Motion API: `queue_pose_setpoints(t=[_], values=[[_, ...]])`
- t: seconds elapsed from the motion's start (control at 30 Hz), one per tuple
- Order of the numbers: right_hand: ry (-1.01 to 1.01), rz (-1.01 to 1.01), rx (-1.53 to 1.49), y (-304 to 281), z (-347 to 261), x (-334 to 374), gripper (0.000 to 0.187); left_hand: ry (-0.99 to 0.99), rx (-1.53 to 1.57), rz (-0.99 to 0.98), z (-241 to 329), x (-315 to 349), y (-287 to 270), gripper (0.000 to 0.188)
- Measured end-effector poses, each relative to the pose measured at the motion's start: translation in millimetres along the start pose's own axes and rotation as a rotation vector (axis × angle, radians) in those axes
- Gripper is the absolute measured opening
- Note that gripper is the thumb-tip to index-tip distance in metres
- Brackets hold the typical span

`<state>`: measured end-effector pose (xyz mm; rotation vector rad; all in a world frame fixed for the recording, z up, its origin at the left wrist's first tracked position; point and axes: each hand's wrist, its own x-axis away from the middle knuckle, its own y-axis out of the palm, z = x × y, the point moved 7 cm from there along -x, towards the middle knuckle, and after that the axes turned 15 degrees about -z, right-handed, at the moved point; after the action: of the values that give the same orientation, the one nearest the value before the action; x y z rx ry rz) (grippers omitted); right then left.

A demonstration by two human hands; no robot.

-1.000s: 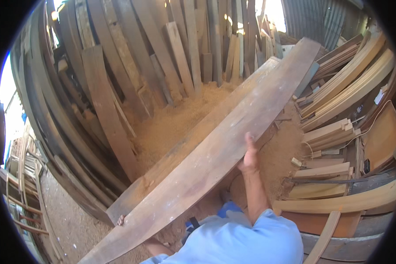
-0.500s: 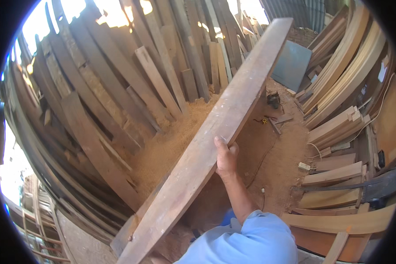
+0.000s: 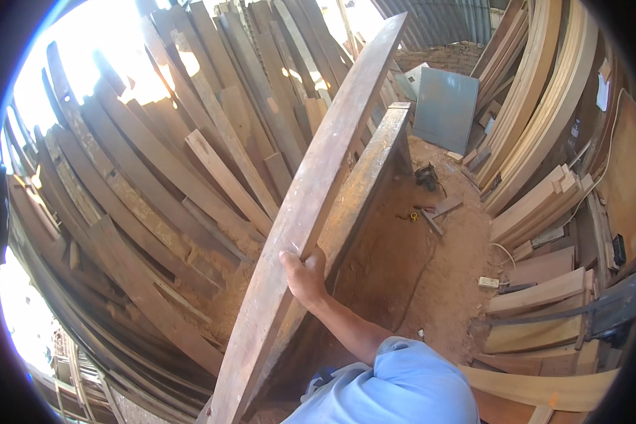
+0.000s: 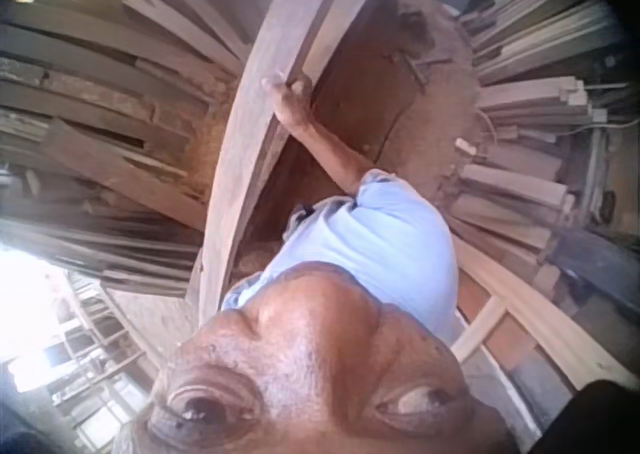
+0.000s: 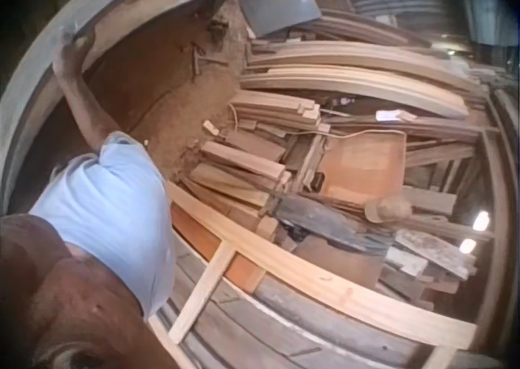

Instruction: The person handles various wooden planks, positioning them on a workspace and using a measuring tape to check the length of different pieces.

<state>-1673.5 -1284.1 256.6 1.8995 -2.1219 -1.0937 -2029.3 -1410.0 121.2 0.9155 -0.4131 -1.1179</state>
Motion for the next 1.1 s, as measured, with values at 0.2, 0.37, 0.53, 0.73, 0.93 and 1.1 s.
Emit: queue_pose_setpoints(t=[0.2,0.37,0.53,0.73,0.93,1.1], values=[[0.261,0.012,-0.366,-30.8,32.4,7.9,0.031,-0.043,0.025,0.008,-25.1,-8.8,-7.6,0.050],[0.355,0.000,-0.388,-46.3,53.0,9.6,0.037,-0.051,0.032,0.096,-27.5,-6.8,-43.6,0.051],[0.380,-0.090,-0.275,-50.4,62.4,0.1,0.040,-0.045,0.046,0.191,-24.9,-3.5,-82.1,0.051],[1.202,-1.129,0.780,-53.5,32.4,39.3,0.063,0.017,0.076,0.322,-16.5,11.0,-129.9,0.052],[0.327,-1.592,0.973,168.6,3.0,-28.5,0.064,0.146,0.100,0.500,17.4,63.4,-202.9,0.053],[0.297,-2.140,1.439,184.1,158.3,42.3,0.066,0.278,0.223,0.599,1.1,114.7,-229.2,0.054]])
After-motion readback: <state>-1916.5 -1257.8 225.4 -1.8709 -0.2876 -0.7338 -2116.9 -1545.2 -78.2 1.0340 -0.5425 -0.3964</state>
